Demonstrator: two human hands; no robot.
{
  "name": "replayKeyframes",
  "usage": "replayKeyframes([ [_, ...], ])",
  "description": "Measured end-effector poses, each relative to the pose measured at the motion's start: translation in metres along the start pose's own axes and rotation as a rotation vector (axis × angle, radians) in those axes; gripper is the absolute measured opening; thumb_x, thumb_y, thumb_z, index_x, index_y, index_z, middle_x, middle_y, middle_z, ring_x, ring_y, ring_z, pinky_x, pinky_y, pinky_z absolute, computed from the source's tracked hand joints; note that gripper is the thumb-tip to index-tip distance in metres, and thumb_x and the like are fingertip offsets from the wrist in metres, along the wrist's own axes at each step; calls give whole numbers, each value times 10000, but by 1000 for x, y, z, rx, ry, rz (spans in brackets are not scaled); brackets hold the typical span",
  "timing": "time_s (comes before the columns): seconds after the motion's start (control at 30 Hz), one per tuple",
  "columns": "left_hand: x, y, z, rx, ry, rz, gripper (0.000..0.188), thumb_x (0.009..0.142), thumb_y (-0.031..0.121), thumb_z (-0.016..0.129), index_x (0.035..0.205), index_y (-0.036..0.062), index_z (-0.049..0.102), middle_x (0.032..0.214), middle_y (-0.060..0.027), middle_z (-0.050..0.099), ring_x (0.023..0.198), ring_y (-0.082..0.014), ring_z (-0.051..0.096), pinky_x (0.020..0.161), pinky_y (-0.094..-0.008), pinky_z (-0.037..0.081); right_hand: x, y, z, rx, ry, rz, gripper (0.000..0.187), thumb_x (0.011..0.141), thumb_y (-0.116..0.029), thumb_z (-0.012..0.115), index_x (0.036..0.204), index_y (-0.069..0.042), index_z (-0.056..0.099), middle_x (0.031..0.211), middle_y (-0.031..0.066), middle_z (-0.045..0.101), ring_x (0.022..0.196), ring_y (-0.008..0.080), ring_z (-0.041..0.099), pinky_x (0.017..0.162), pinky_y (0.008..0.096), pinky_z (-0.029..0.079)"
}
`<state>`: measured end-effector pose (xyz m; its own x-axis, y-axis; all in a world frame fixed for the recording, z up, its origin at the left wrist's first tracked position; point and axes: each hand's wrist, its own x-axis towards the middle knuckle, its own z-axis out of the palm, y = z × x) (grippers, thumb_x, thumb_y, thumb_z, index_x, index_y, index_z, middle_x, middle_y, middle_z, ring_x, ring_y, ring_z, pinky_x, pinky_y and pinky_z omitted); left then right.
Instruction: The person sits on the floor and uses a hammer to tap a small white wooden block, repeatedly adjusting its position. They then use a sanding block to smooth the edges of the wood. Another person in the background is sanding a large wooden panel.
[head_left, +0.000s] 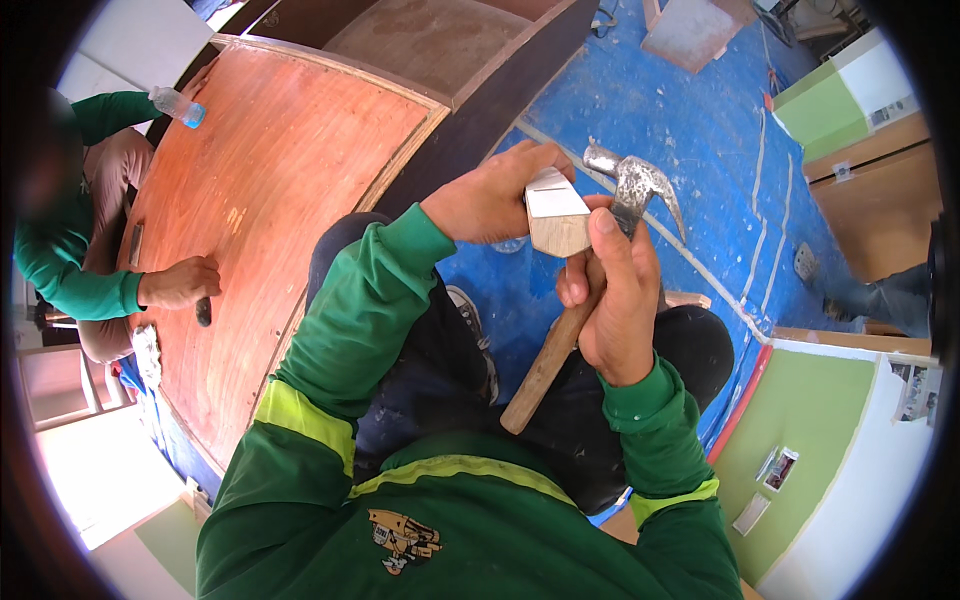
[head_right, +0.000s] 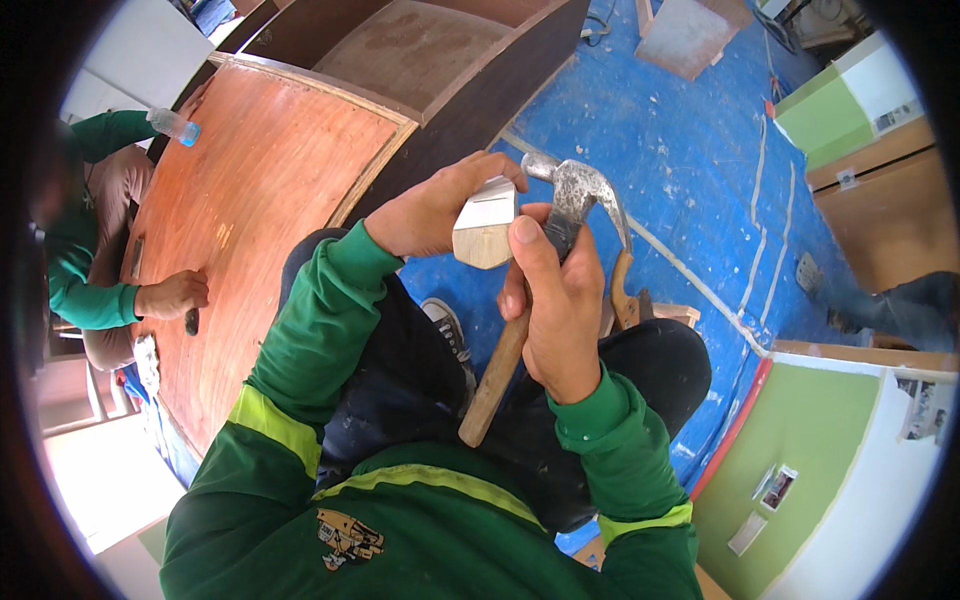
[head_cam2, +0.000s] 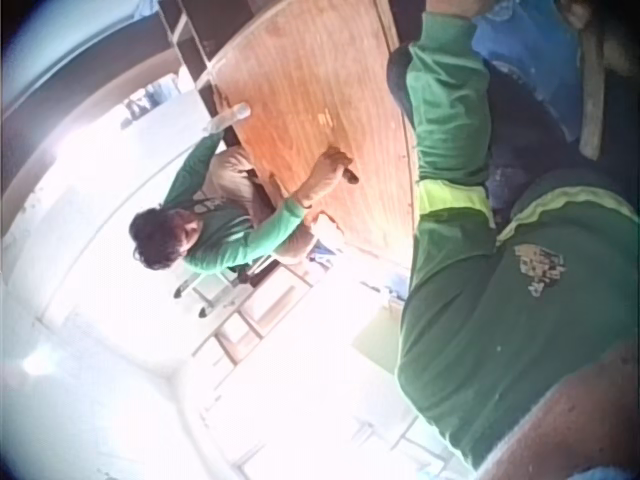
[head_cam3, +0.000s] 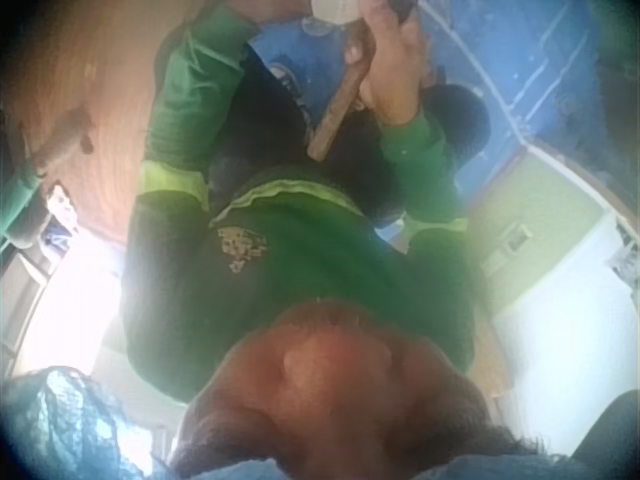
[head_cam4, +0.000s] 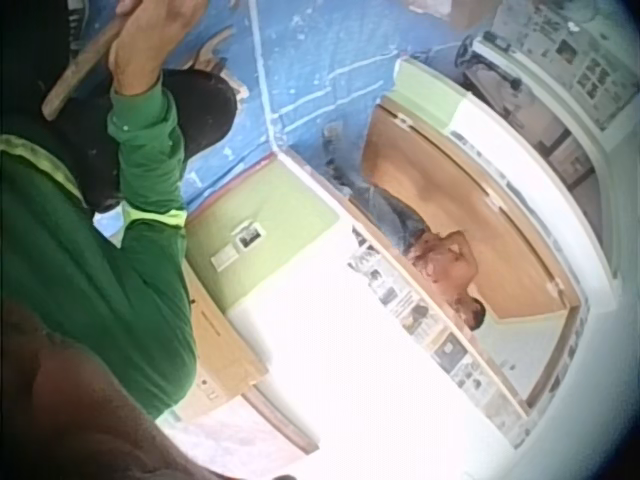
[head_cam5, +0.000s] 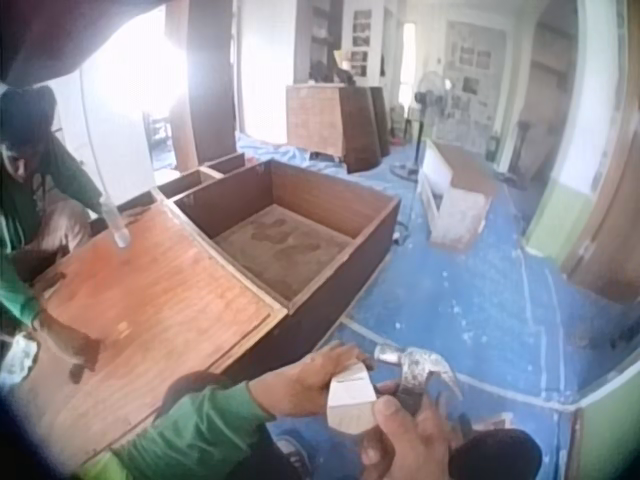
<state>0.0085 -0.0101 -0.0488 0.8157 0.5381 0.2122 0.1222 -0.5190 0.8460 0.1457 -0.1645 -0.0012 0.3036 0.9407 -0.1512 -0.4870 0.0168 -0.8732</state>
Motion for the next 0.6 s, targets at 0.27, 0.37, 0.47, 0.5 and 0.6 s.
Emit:
replayKeyframes([
  [0.27,0,2,3,30,33,-10,487,858,203,842,1267,74,611,1197,-156,619,1136,-322,637,972,-406,519,-1,1,-2,14,7,20,351,1036,-261,683,1244,-9,555,899,64,641,576,88,509,515,249,426],
  [0.37,3,9,1,115,184,72,475,836,160,846,1254,81,635,1265,-180,605,1152,-379,630,997,-423,516,-2,-1,-2,50,-5,29,338,1044,-251,650,1261,-16,541,912,70,642,592,95,520,529,251,432],
  [0.47,5,20,-5,355,413,84,471,790,103,854,1223,96,670,1337,-195,587,1193,-410,607,1026,-455,510,-1,0,-3,77,19,51,333,1047,-248,622,1277,-25,531,914,70,637,602,101,524,541,259,436],
  [0.5,5,25,-8,453,492,71,473,772,83,858,1211,102,683,1362,-199,581,1210,-418,597,1035,-466,507,0,-1,-4,83,36,60,333,1047,-247,615,1282,-28,529,913,70,634,605,102,525,544,262,437],
  [0.6,5,32,-18,526,565,25,477,730,40,864,1175,125,715,1403,-201,569,1253,-419,569,1050,-486,502,5,1,-10,63,58,32,339,1048,-257,622,1290,-39,529,911,65,632,596,103,514,541,275,435],
])
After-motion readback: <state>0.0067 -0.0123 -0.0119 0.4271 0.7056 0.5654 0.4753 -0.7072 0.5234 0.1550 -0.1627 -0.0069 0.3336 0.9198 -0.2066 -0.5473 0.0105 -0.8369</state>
